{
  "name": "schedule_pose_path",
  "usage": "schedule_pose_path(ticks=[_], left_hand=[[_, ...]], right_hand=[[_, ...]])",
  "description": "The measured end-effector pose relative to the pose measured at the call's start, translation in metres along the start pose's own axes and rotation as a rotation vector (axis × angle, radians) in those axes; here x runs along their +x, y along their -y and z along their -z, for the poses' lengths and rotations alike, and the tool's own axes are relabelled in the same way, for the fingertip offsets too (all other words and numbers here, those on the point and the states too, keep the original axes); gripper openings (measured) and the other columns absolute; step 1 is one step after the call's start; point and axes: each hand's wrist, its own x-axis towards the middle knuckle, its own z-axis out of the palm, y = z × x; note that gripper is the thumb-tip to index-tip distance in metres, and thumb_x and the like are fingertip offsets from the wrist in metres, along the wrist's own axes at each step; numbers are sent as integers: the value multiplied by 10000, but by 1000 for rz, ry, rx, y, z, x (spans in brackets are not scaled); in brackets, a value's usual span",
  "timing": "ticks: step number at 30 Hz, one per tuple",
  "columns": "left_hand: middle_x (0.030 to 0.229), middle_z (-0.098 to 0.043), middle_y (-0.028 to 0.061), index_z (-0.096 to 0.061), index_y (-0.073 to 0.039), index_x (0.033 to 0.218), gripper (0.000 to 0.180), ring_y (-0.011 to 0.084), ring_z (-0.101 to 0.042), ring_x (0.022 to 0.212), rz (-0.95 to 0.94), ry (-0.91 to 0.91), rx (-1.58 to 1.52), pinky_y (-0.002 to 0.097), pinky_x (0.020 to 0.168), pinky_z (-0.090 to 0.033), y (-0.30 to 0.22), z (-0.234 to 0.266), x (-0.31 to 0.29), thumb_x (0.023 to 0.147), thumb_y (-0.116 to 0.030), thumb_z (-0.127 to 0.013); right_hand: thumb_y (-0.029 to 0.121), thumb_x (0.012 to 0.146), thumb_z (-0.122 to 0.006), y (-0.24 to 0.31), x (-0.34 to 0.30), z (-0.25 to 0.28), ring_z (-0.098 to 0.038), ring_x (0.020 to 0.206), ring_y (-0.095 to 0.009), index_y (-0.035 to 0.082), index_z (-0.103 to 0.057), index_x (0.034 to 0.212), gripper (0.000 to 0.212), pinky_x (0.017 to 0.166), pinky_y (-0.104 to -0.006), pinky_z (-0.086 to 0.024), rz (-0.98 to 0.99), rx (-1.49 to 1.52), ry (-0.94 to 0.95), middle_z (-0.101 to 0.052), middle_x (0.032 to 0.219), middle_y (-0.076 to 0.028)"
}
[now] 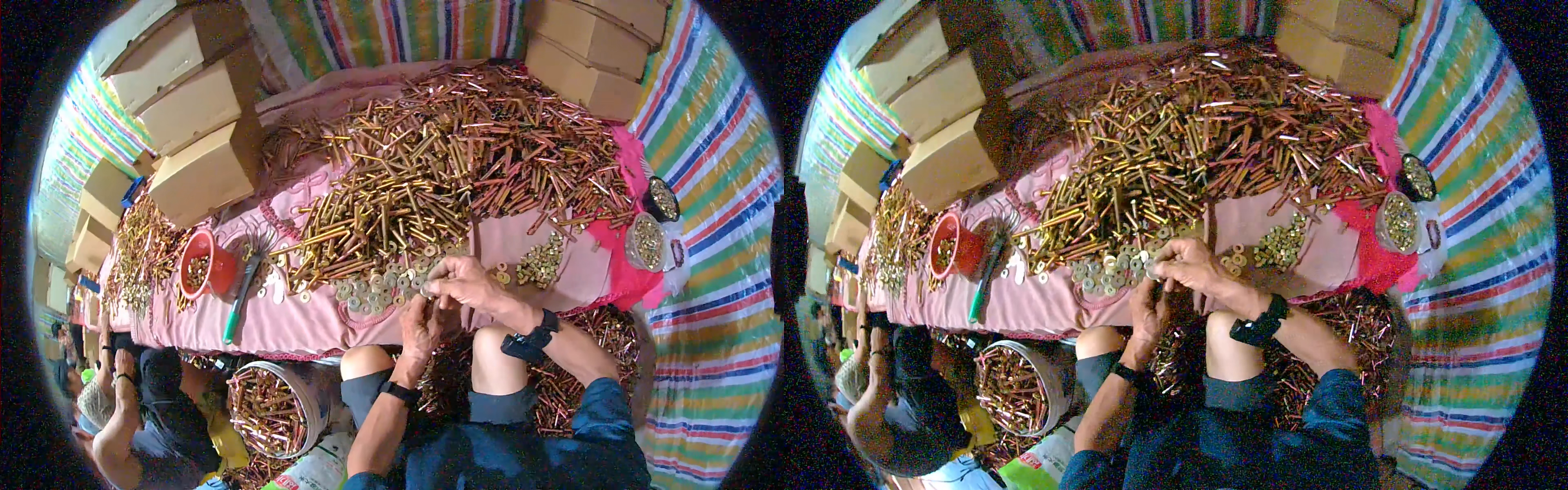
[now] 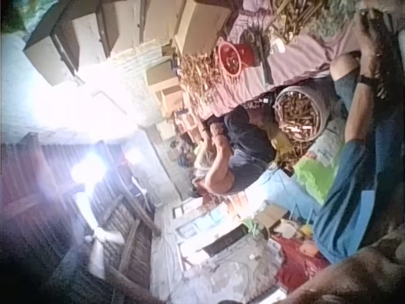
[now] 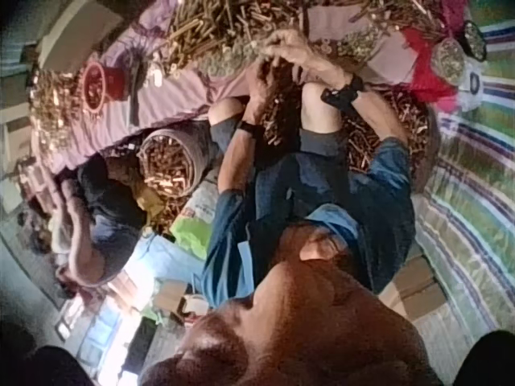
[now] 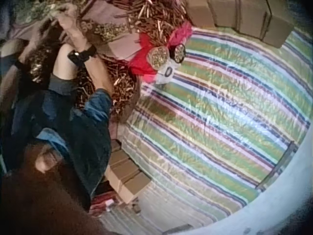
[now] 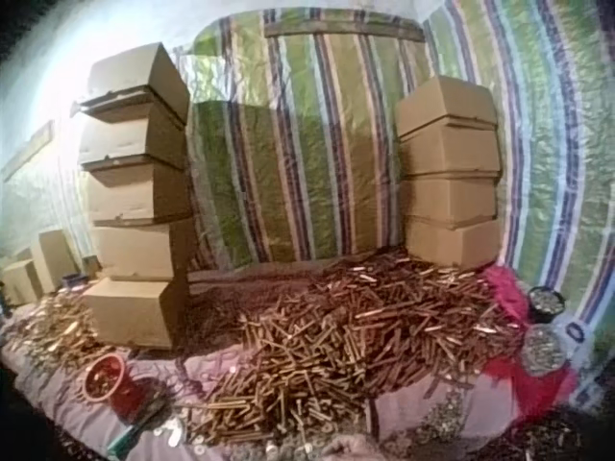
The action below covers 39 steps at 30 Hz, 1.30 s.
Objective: Manually assembling small metal rods with washers and circular plates at a workshop table.
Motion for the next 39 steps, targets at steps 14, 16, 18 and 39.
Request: schedule_pose_path(ticks=[14, 16, 18, 39], left_hand=[[695, -546, 172, -549, -31, 875, 124, 330, -521, 603, -108, -8, -4, 394, 567, -437, -23, -3, 6, 918, -75, -656], [710, -565, 175, -565, -32, 920, 109, 337, -533, 608, -86, 2, 41, 398, 571, -446, -26, -1, 6, 926, -90, -657], [734, -593, 180, -588, -34, 987, 113, 343, -565, 626, -21, 15, 96, 396, 582, -463, -15, 10, -2, 935, -108, -655], [892, -656, 191, -646, -1, 1082, 227, 368, -641, 812, -7, 50, 7, 429, 721, -505, -27, 3, 4, 989, -201, -591]], right_hand=[[146, 901, -658, -10, -15, 40, -672, 757, -213, 47, -678, 938, 108, 659, -357, -534, 481, -896, -382, -689, 818, -99], [97, 896, -631, -23, -5, 97, -633, 796, -255, 68, -643, 1070, 177, 656, -358, -508, 536, -1138, -407, -615, 931, -137], [1, 864, -532, -21, -7, 125, -535, 1002, -383, 13, -597, 1113, 258, 781, -504, -443, 353, -1418, -548, -492, 1096, -188], [119, 925, -697, 17, -19, 11, -694, 850, -157, -10, -593, 1203, 323, 759, -295, -561, 388, -124, -339, -725, 935, -101]])
